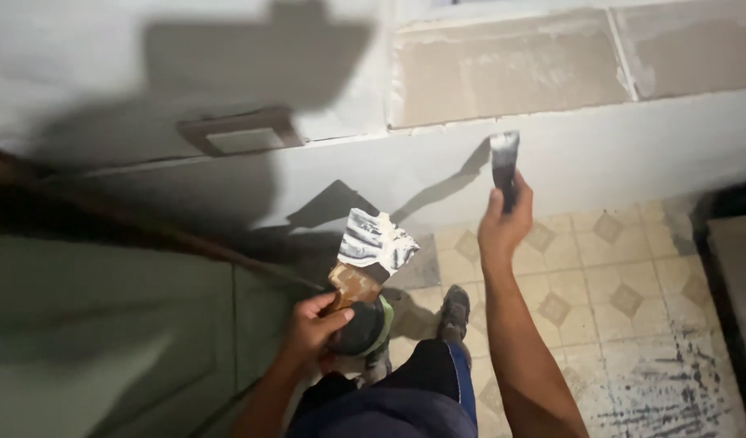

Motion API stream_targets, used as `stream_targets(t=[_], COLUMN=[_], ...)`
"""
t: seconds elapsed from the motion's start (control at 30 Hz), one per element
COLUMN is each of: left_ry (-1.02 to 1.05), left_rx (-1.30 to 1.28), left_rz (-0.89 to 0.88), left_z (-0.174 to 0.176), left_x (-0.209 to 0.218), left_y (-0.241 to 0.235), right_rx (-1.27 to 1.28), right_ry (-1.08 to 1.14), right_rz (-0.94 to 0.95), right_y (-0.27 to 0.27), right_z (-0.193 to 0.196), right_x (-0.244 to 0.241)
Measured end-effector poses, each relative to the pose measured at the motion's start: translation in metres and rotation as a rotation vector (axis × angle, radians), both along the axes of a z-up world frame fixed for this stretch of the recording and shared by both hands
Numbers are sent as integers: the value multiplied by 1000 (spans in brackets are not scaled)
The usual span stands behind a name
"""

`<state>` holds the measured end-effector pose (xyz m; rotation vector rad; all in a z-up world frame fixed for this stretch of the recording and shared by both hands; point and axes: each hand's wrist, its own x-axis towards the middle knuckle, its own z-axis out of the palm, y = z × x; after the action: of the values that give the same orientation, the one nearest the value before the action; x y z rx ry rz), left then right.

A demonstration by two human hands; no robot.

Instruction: The person scoops white plaster from a bucket using a small trowel and transfers it to a larger hawk. They then apply the plaster to the wall near the ceiling, smoothing it out with the trowel. The person repeatedly reloads the hawk and continues applying the material to the wall surface.

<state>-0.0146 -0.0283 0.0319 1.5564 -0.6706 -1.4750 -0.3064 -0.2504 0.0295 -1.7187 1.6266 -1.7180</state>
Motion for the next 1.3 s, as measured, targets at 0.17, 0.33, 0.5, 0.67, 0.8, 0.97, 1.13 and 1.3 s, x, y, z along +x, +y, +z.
stream_targets(t=[0.17,0.33,0.5,0.67,0.8,0.97,1.13,1.3], left_ry=[-15,78,-35,-155,-186,-341,-397,-391], left_rx=[-81,21,-22,-96,-50,-64,-8,-18], left_rz=[98,33,-48,-73,-118,-135,-116,-130], left_z=[-79,-39,-8,14,19,13,33,66], left_x=[-4,-23,-39,-58,-72,-84,-105,-115], left_y=[0,-15,-37,-43,-54,-63,-73,-80], right_rx=[62,487,929,1136,1197,1290,1297,1289], right_ry=[-4,-246,-615,-817,-963,-902,-852,-819], right_rz=[53,360,422,464,578,560,604,627], right_y=[45,86,111,138,130,119,106,89], right_z=[21,52,53,76,79,107,112,118], right_x=[-8,-21,-47,-75,-99,-107,-113,-114])
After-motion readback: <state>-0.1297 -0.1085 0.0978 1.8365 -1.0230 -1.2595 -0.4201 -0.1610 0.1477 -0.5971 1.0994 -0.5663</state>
